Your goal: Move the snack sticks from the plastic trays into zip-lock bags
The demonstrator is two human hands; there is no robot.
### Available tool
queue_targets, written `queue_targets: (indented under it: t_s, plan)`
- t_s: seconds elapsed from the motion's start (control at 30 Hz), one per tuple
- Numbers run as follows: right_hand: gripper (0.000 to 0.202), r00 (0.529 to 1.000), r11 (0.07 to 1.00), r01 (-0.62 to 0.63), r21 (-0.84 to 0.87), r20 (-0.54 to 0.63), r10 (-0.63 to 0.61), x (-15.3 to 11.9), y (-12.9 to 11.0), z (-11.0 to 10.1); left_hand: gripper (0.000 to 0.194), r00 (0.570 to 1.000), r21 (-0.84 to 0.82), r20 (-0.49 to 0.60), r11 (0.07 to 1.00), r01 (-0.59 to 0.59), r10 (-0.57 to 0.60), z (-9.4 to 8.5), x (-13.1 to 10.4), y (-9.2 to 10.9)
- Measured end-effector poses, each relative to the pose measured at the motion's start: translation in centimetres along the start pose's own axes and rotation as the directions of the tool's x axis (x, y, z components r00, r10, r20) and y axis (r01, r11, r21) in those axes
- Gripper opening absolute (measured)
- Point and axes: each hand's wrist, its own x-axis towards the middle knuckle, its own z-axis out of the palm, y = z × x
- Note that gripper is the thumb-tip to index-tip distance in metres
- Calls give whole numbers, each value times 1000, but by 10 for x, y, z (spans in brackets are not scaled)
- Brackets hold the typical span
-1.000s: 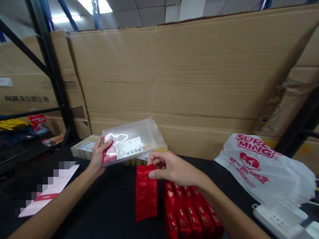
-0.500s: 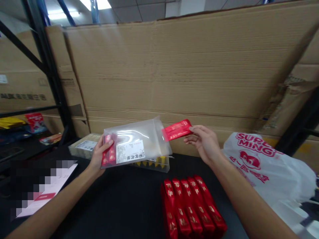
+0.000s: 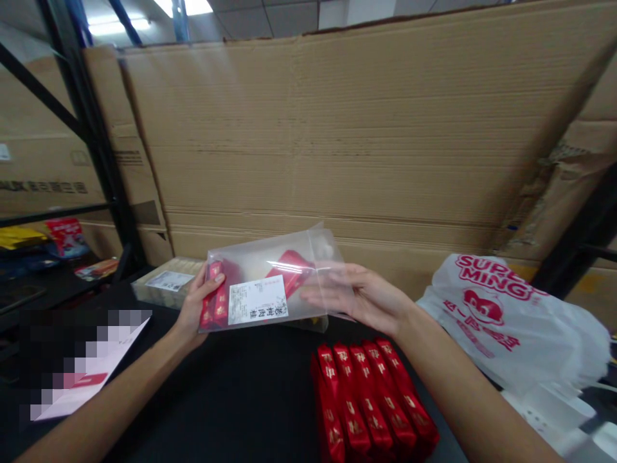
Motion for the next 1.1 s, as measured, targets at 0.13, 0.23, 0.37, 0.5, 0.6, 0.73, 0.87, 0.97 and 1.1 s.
queue_targets:
  t_s: [0.13, 0.23, 0.37, 0.5, 0.6, 0.73, 0.87, 0.97, 1.1]
  plan:
    - [30, 999, 998, -4, -56, 45, 7, -2, 3, 5, 55, 998, 15, 67, 1000, 10, -11, 4, -7, -3]
    - [20, 997, 988, -49, -144, 53, 57, 1, 9, 9, 67, 993, 45, 115, 999, 13, -18, 8, -13, -4]
    - [25, 998, 984, -39, -171, 44, 48, 4, 17, 20, 78, 984, 62, 177, 998, 6, -17, 19, -25, -4]
    - [51, 981, 983, -63, -171, 170, 93, 4, 19, 35, 81, 972, 27, 233, 999, 31, -36, 27, -36, -3]
    - [60, 966, 986, -75, -150, 234, 110, 3, 20, 43, 87, 960, -7, 268, 996, 84, -79, 28, -41, -3]
    - [55, 972, 995, -49, -91, 224, 68, 4, 26, 49, 104, 954, 14, 291, 997, 76, -76, 27, -41, -2]
    - [39, 997, 991, 47, -127, 63, -39, 9, 30, 42, 95, 975, 56, 222, 998, 13, -26, 20, -27, 1]
    - [28, 932, 906, 145, -398, -254, -260, 14, 27, 26, 80, 997, 51, 76, 998, -31, 27, 8, -8, 6]
    - [9, 816, 365, -70, -928, -263, -514, 12, 17, 7, 66, 989, 35, -99, 993, -109, 112, -10, 16, 11]
